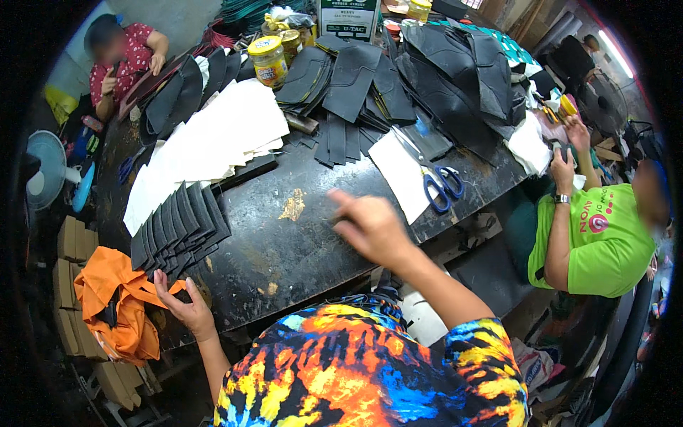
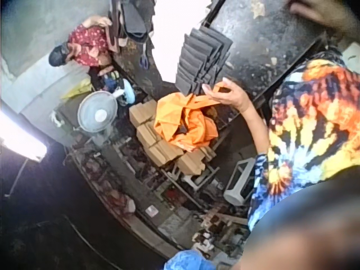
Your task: The person repeatedly picks black fabric pieces and white paper sheets from a table, aligns them, and stacks them into small bundles. They occasionally use a hammer-like tool to press the stacked pieces and use scissors to trim a white sheet. The assembled bundles are placed on the table.
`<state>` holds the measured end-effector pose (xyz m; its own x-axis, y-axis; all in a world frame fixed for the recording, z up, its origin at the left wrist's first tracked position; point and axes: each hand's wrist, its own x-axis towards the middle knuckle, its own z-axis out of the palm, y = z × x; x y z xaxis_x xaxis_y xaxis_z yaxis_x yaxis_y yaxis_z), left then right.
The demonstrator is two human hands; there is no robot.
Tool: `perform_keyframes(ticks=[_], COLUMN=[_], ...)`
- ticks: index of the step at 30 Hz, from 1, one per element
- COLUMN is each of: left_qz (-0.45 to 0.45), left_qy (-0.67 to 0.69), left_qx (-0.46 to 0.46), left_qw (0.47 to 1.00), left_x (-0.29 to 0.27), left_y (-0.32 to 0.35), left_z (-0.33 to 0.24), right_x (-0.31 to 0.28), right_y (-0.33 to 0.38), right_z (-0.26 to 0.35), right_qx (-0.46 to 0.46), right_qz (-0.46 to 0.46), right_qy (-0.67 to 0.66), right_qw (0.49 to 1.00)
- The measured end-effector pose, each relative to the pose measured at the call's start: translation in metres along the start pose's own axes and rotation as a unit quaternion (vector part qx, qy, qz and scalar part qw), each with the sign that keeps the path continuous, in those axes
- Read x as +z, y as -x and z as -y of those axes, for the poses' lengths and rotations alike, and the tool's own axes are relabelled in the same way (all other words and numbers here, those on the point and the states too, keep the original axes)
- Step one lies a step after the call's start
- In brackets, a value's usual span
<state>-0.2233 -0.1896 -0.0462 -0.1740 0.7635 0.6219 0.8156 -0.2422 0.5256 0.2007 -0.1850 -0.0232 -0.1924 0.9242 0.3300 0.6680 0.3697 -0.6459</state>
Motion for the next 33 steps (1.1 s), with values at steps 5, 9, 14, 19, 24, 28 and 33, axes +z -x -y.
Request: perform_keyframes(ticks=[5,9,14,19,24,28,33], left_qz=[0.004,0.004,0.005,0.012,0.007,0.019,0.057], left_qy=[-0.009,-0.018,-0.014,-0.026,-0.020,-0.018,-0.028], left_qx=[0.013,0.016,0.005,0.009,0.011,0.003,-0.002], left_qw=[1.000,1.000,1.000,1.000,1.000,1.000,0.998], left_x=[0.000,-0.001,-0.002,-0.004,-0.005,-0.005,-0.003], left_y=[-0.001,-0.003,-0.003,-0.004,-0.007,-0.008,-0.010], left_z=[0.003,0.001,-0.003,-0.007,-0.010,-0.012,-0.011], right_x=[-0.083,-0.096,-0.086,-0.097,-0.095,-0.082,-0.037], right_y=[0.000,0.000,-0.010,-0.019,-0.035,-0.055,-0.072], right_z=[-0.056,-0.083,-0.093,-0.079,-0.068,-0.066,-0.037], right_qx=[0.069,0.181,0.171,0.120,0.051,0.051,0.006], right_qz=[-0.232,-0.183,-0.196,-0.196,-0.132,-0.096,-0.127], right_qy=[0.245,0.216,0.168,0.180,0.109,0.224,0.096], right_qw=[0.939,0.942,0.951,0.956,0.984,0.969,0.987])
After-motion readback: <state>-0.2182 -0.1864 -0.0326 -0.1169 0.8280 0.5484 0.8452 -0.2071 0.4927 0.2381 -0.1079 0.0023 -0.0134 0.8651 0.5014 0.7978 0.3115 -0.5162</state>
